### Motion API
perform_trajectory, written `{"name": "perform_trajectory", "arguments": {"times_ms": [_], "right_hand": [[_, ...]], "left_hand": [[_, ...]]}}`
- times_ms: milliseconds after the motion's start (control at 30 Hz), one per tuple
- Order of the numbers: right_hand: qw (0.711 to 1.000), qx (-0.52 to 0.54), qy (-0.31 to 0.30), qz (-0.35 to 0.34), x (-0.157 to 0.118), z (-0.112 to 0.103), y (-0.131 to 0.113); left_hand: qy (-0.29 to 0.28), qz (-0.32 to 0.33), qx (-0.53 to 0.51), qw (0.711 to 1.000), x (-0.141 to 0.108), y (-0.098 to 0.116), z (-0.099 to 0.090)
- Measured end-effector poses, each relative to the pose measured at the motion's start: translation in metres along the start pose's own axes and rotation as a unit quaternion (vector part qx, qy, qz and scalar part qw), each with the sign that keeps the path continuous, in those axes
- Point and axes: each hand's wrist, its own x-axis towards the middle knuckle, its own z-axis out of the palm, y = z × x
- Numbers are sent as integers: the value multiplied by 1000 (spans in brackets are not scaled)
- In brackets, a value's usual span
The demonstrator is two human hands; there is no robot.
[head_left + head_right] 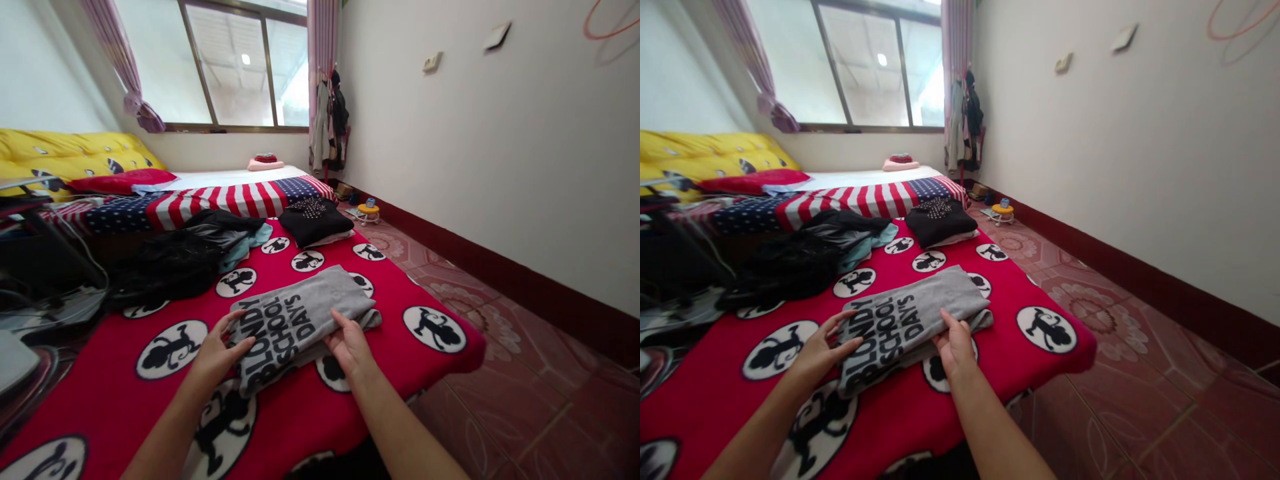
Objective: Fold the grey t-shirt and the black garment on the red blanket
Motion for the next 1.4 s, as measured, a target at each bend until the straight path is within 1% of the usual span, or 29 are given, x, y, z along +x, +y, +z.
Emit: {"name": "perform_trajectory", "arguments": {"times_ms": [67, 133, 233, 267, 300, 333, 367, 400, 433, 467, 500, 533, 600, 633, 667, 700, 767, 833, 867, 933, 1000, 1067, 1100, 1167, 1200, 1267, 1300, 1333, 1400], "right_hand": [[1000, -15, 5, -17, -3, -7, -9], [999, -28, 1, -34, -7, -17, -17], [997, -55, -4, -45, -12, -35, -29], [997, -68, -2, -47, -13, -41, -33], [995, -86, 2, -56, -14, -47, -37], [991, -109, 9, -76, -15, -52, -41], [984, -140, 19, -111, -16, -57, -45], [970, -182, 29, -159, -16, -61, -49], [946, -236, 36, -219, -16, -63, -54], [910, -299, 33, -284, -17, -65, -58], [864, -365, 18, -346, -17, -65, -61], [811, -428, -7, -398, -18, -63, -64], [712, -524, -77, -461, -21, -56, -64], [675, -555, -114, -472, -23, -50, -60], [649, -577, -149, -473, -26, -44, -53], [629, -594, -181, -467, -28, -37, -44], [597, -626, -239, -442, -34, -23, -21], [562, -662, -285, -406, -40, -9, 7], [544, -682, -303, -384, -42, -2, 20], [508, -724, -323, -337, -48, 12, 42], [476, -769, -310, -292, -53, 29, 59], [443, -812, -274, -264, -57, 47, 71], [423, -830, -258, -255, -57, 56, 76], [376, -858, -248, -246, -56, 72, 86], [349, -869, -254, -242, -53, 78, 92], [302, -884, -265, -237, -45, 88, 105], [288, -890, -267, -233, -40, 91, 112], [282, -892, -267, -231, -35, 93, 119], [287, -893, -260, -231, -26, 95, 130]], "left_hand": [[7, 16, 66, 998, 0, -7, -1], [40, 60, 139, 988, -1, -8, 2], [120, 173, 222, 952, -8, 1, 11], [127, 216, 232, 940, -13, 7, 15], [114, 254, 234, 932, -19, 12, 19], [82, 285, 232, 927, -26, 17, 24], [36, 308, 228, 923, -34, 21, 29], [-15, 325, 228, 918, -42, 24, 33], [-64, 334, 234, 911, -50, 26, 38], [-105, 340, 245, 902, -57, 27, 42], [-134, 343, 257, 893, -64, 28, 45], [-154, 345, 266, 887, -68, 28, 46], [-180, 342, 260, 885, -73, 30, 46], [-188, 333, 239, 893, -72, 32, 44], [-187, 321, 210, 904, -68, 33, 41], [-168, 310, 180, 918, -62, 34, 37], [-88, 298, 147, 939, -45, 31, 28], [-5, 283, 187, 941, -23, 21, 19], [14, 265, 224, 938, -12, 13, 16], [14, 211, 284, 935, 7, -5, 9], [6, 174, 280, 944, 19, -21, 4], [12, 173, 214, 961, 23, -31, -1], [29, 169, 165, 971, 24, -33, -3], [78, 136, 40, 987, 23, -35, -8], [103, 110, -28, 988, 22, -35, -11], [144, 58, -144, 977, 20, -34, -17], [157, 40, -184, 969, 20, -34, -19], [168, 28, -211, 963, 19, -34, -20], [182, 17, -236, 954, 19, -34, -22]]}}
